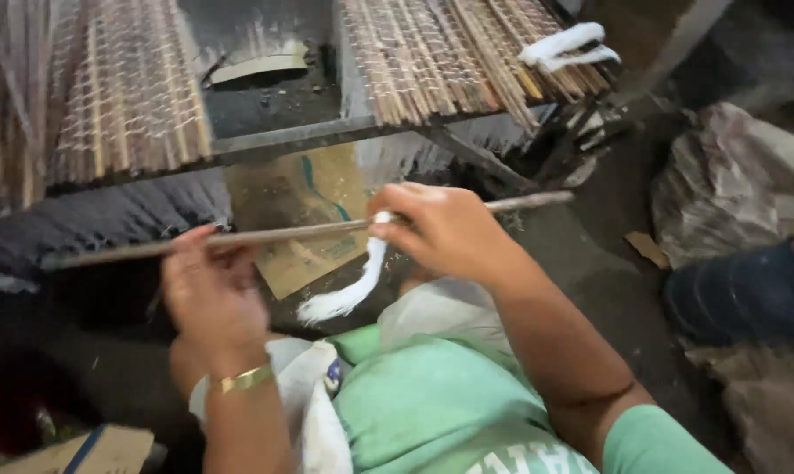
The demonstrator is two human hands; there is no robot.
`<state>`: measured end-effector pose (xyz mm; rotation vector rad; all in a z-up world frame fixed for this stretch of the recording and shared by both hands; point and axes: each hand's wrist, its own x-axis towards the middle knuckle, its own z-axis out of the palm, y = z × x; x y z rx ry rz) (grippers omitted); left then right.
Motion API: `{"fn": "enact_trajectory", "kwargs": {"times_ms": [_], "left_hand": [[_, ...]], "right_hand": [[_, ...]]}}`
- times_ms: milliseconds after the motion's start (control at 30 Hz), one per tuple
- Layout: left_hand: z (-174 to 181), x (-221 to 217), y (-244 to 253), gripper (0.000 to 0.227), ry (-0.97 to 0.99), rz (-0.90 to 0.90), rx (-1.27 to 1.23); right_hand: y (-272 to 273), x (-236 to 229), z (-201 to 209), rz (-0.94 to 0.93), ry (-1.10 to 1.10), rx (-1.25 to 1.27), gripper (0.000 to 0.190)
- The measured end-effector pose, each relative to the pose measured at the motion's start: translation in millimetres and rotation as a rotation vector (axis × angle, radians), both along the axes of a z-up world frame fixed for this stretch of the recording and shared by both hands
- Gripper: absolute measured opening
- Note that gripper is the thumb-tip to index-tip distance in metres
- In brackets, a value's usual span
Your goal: The person sits on the floor and repeatedly ties white threads onto a long wooden stick using both hands. They pull the thread, wrap it around the stick, and secure it in place, repeating this process along the length of the stick.
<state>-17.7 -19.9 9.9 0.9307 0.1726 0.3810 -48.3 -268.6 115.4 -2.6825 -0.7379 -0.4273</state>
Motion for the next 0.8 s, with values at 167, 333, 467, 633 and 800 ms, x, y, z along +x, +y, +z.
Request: {"fn": "enact_trajectory", "kwargs": {"times_ms": [167, 333, 467, 633, 800], "left_hand": [[-14.1, -20.1, -75.0, 0.030, -0.210, -0.387, 0.567], [5.4, -21.9, -60.1, 0.011, -0.225, -0.368, 0.718], [-3.5, -21.4, -69.9, 0.014, -0.177, -0.456, 0.565], [12.2, -27.4, -59.5, 0.012, -0.127, -0.425, 0.562], [22.8, -29.4, -56.4, 0.016, -0.181, -0.406, 0.372]], "right_hand": [[9.9, -8.8, 19.8, 0.000, 0.220, 0.177, 0.026], [1.7, -18.7, 23.8, -0.088, 0.307, 0.222, 0.023], [2.5, -21.1, 18.3, -0.113, 0.301, 0.244, 0.023], [2.8, -24.1, 5.1, -0.124, 0.275, 0.236, 0.025], [-5.7, -24.7, -1.4, -0.127, 0.230, 0.246, 0.022]]}}
